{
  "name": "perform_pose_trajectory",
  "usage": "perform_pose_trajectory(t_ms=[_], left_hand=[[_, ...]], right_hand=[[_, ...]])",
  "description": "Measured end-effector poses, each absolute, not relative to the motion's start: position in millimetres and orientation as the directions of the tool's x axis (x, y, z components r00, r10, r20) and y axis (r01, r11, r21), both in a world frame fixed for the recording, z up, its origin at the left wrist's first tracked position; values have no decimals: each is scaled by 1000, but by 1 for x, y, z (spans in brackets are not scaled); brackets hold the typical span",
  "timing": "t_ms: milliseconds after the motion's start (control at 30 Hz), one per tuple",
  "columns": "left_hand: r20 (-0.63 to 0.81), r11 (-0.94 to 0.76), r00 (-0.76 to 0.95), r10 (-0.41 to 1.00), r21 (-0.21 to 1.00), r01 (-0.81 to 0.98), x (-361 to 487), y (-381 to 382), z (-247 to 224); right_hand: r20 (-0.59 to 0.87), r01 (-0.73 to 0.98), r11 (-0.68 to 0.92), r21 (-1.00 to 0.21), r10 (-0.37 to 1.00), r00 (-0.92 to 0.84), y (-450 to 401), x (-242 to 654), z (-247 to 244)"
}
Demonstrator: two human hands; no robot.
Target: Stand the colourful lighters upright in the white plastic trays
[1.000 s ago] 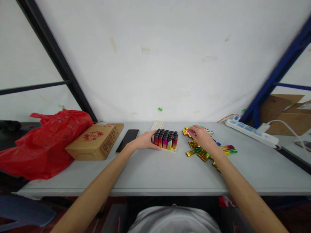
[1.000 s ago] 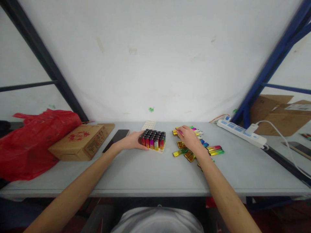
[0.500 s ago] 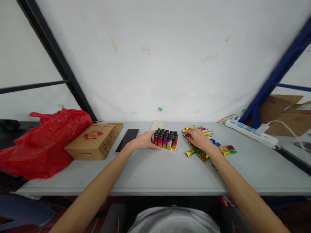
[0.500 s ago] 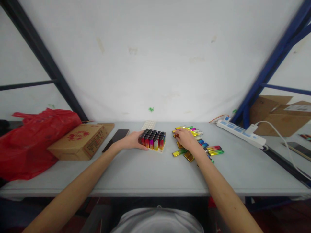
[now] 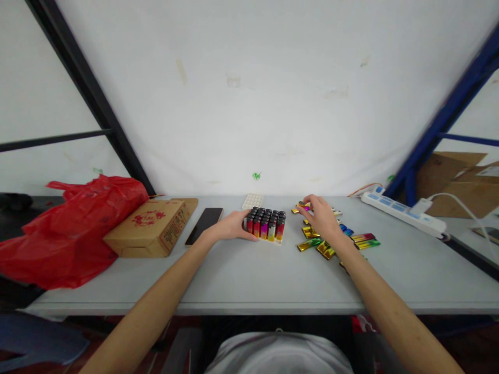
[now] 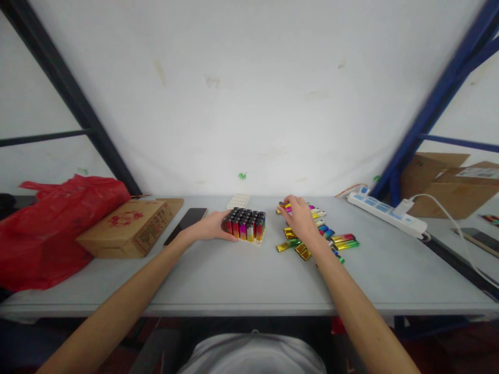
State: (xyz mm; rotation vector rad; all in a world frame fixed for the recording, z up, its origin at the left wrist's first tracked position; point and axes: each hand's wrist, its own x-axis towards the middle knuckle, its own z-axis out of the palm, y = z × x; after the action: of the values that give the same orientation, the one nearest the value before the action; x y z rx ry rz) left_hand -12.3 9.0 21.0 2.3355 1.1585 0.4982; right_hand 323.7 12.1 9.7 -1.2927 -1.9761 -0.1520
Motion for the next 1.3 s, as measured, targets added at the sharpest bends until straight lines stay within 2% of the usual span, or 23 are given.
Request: perform_pose_trajectory(t_ms=[133, 300, 433, 567, 767, 933, 1100, 1300], left_hand=[[116, -533, 576, 809, 556, 637, -13, 10, 20], [120, -542, 581, 805, 550, 636, -14, 10, 19], [130, -545, 577, 807, 539, 642, -14, 10, 19], [123, -536, 569, 813, 539, 650, -13, 9, 20], [114, -530, 569, 814, 548, 647, -12, 8, 21], [118, -530, 568, 814, 550, 645, -12, 9, 20], [150, -538, 557, 817, 548, 640, -10, 9, 17], [143, -537, 561, 815, 549, 641, -10, 9, 18]], right_hand=[[634, 635, 487, -600, 774, 5, -3, 314, 21], [442, 208, 424, -882, 896, 50, -13, 301, 30], [279, -112, 281, -953, 960, 30, -15, 297, 33], [201, -286, 188, -940, 979, -17, -15, 297, 31], [163, -342, 123, -932, 983, -88, -14, 296, 29], [170, -221, 154, -963, 984, -55, -15, 292, 29], [219, -122, 206, -971, 970, -108, -18, 287, 30], [164, -51, 158, -986, 971, -174, -19, 283, 29]])
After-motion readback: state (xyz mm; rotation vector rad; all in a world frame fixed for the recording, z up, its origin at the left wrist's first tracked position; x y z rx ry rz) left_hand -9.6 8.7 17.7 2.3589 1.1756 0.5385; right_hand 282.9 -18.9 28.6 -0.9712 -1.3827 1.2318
